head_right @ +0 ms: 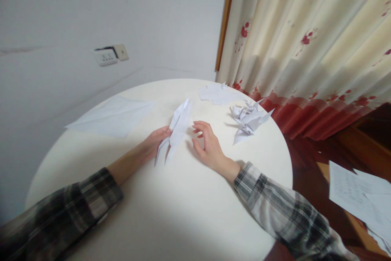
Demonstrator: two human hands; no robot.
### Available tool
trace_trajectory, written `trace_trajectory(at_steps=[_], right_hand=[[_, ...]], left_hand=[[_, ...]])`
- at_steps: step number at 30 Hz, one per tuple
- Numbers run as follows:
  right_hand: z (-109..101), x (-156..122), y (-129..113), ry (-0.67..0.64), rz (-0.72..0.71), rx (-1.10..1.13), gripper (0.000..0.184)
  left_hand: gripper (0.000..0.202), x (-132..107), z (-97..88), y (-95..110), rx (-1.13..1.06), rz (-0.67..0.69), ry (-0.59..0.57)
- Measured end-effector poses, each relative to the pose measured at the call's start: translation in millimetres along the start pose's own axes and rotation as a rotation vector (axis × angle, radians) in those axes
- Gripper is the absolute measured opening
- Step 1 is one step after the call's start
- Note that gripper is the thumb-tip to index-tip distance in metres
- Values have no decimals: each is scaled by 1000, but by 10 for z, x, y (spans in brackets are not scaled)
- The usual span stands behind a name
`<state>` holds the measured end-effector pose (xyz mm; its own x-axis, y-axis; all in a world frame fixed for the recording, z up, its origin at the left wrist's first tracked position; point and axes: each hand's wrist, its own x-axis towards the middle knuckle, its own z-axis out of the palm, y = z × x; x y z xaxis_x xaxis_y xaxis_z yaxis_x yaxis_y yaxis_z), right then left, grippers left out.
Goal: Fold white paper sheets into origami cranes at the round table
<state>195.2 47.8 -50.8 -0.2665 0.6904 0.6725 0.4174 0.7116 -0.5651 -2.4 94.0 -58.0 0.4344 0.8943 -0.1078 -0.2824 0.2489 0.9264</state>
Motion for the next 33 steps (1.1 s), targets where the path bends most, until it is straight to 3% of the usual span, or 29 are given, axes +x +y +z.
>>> trace_trajectory(at_steps=[10,21,28,33], right_hand=[[10,-7,32,-18,11,0,36],[19,-19,47,-37,-13,-3,39],[-44,27,-32,10,-142,-180,41],[-41,51,-57,-94,-237,-253,39]], left_hand=[[26,13,37,-15,8,8,100],[37,-45,53,28,148,25,91],[38,-52,84,25,228,51,0],[38,-44,73,-11,262,76,-112]])
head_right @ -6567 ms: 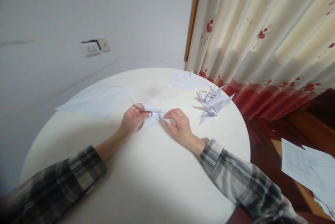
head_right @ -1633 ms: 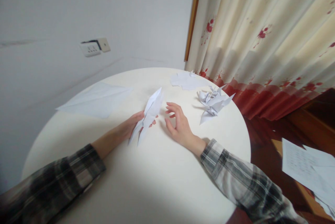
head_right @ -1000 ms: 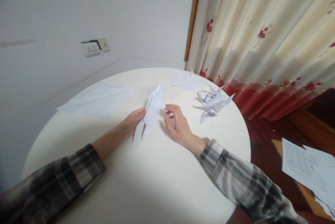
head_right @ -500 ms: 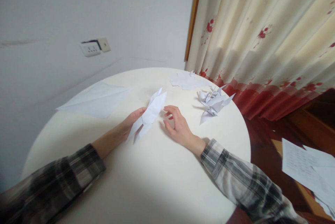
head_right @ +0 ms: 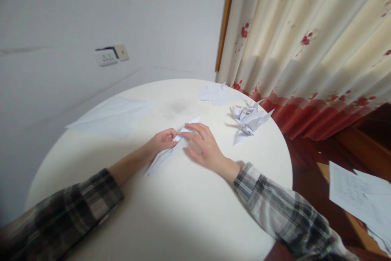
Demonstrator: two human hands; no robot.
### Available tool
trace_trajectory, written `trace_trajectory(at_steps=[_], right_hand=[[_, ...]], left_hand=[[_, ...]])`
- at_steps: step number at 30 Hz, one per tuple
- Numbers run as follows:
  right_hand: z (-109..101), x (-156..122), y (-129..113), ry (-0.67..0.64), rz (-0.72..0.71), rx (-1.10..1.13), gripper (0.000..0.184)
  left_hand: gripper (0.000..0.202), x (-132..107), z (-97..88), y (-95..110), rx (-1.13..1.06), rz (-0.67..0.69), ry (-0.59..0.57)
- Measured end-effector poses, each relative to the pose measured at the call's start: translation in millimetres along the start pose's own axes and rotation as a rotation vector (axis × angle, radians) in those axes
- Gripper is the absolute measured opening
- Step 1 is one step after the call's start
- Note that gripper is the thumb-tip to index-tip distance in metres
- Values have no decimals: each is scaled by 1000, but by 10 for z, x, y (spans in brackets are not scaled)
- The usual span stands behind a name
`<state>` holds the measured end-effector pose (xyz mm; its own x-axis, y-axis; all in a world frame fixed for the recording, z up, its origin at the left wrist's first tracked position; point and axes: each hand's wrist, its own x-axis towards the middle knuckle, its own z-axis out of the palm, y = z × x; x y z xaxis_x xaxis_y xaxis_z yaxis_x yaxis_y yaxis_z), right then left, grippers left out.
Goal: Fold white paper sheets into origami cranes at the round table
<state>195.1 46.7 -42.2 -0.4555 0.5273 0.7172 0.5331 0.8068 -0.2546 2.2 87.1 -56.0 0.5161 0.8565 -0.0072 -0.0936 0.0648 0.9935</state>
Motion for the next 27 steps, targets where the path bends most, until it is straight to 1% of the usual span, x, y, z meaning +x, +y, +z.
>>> trace_trajectory(at_steps=[2,5,8,14,17,20,23,24,25,27], right_hand=[[10,0,8,-23,-28,7,31],[22,-9,31,-19,-29,30,19],[29,-18,49,-11,-8,59,14],[34,-22,43,9,28,113,11],[30,-24,32,8,42,138,10],[31,-28,22,28,103,179,10],[36,-30,15,74,171,209,11],[37,-29,13,90,189,215,11],[36,-28,11,103,207,219,12],[34,-25,8,125,239,229,12]], left_hand=[[38,1,2,-8,28,13,-16],[36,1,3,-10,56,25,-27],[33,-7,-1,-5,71,16,-16],[30,-31,0,7,60,-34,-25],[26,-28,5,19,39,-47,9],[21,-3,-17,14,-21,-13,43],[20,52,-73,-50,-97,30,4],[20,76,-92,-83,-129,44,11],[16,98,-107,-117,-167,48,42],[16,130,-121,-168,-199,21,16]])
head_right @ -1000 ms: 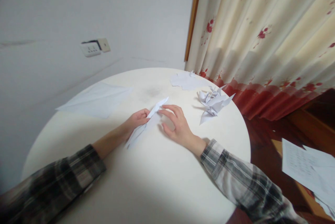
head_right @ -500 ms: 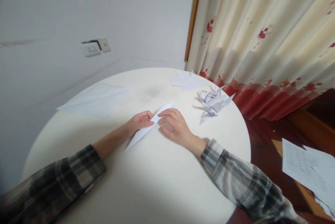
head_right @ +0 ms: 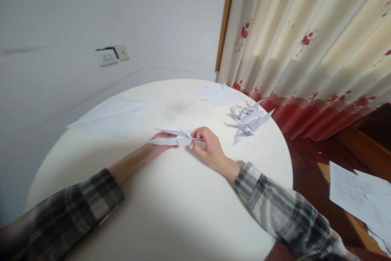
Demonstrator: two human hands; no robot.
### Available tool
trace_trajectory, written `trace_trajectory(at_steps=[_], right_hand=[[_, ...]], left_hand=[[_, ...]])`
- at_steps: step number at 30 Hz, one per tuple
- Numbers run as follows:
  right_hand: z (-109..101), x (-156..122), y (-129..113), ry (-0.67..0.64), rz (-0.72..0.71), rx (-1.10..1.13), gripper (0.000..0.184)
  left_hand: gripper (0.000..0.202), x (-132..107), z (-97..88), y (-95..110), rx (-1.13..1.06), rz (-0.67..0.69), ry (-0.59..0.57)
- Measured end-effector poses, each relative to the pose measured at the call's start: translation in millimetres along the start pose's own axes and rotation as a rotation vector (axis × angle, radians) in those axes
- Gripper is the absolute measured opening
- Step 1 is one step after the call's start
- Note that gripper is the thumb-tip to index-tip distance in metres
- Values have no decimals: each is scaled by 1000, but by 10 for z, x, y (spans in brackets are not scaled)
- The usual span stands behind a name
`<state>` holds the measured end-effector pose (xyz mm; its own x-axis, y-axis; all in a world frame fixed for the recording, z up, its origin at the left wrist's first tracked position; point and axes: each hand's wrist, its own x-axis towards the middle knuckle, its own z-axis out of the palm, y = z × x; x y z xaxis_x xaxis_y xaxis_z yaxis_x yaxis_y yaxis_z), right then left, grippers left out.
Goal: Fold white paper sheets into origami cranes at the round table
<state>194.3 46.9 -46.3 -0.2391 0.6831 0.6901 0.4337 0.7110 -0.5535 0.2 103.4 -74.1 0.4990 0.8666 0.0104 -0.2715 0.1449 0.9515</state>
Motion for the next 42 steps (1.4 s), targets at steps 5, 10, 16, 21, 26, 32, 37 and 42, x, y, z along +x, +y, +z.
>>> trace_trajectory(at_steps=[5,10,16,21,26,32,37,42], right_hand=[[-2,-5,0,51,24,23,13],[5,-14,18,64,23,13,14],[7,-14,3,61,34,-10,14],[-3,1,-12,43,-30,-30,12],[-10,10,-25,26,-80,-79,11],[-10,4,-29,20,-82,-86,10],[-13,6,-23,18,-95,-76,11],[-7,0,-15,12,-106,-75,10]], left_hand=[[25,-66,77,63,172,1,-65],[23,-174,161,233,331,-17,-137],[25,-138,96,175,368,52,-187],[22,-70,74,65,323,81,-159],[31,-37,100,55,169,112,-242],[24,-40,74,36,199,26,-202],[28,-55,92,46,192,2,-185],[22,-76,107,70,227,36,-132]])
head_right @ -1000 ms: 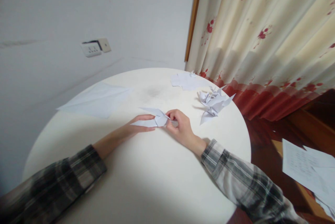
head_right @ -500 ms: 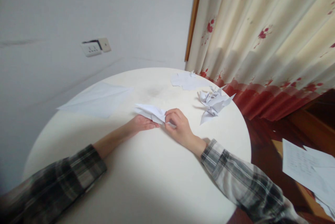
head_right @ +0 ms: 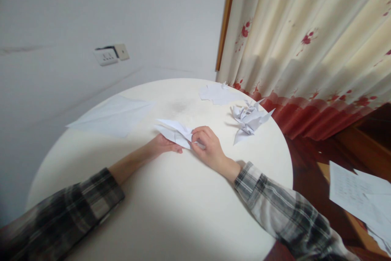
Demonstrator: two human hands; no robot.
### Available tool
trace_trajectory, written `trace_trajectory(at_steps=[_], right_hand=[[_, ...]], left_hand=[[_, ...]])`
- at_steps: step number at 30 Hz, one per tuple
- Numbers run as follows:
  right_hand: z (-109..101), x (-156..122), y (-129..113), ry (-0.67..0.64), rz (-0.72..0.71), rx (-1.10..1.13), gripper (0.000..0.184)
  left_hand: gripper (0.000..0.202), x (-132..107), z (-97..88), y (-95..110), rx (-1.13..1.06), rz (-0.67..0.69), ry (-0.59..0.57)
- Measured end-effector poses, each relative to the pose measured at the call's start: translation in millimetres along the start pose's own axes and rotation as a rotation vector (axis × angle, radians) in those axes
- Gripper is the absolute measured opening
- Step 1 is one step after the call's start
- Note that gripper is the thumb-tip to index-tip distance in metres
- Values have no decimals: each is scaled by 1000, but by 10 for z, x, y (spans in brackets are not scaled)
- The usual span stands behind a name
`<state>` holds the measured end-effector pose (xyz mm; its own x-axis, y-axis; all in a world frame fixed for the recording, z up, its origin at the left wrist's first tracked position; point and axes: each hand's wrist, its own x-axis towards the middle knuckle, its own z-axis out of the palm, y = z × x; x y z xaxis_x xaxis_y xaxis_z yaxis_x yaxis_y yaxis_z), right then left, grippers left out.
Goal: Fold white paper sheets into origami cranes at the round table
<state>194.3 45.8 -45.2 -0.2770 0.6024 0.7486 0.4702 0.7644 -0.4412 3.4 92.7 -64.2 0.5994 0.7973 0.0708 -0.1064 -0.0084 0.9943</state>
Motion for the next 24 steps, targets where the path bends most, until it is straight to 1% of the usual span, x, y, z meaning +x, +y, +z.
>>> trace_trajectory(at_steps=[7,12,16,20,22,24], right_hand=[[4,0,1,5,0,0,9],[4,12,-9,4,-1,4,9],[8,18,-16,-10,1,3,9],[11,9,-7,2,-4,-1,9],[11,6,-1,8,-1,-7,9],[10,8,2,14,1,-15,9]], left_hand=[[23,18,-21,1,69,26,12],[34,11,-11,51,249,42,42],[42,-2,-2,71,383,75,13],[44,6,-2,22,326,67,47],[39,14,-4,1,292,45,49],[31,18,-3,-3,262,17,23]])
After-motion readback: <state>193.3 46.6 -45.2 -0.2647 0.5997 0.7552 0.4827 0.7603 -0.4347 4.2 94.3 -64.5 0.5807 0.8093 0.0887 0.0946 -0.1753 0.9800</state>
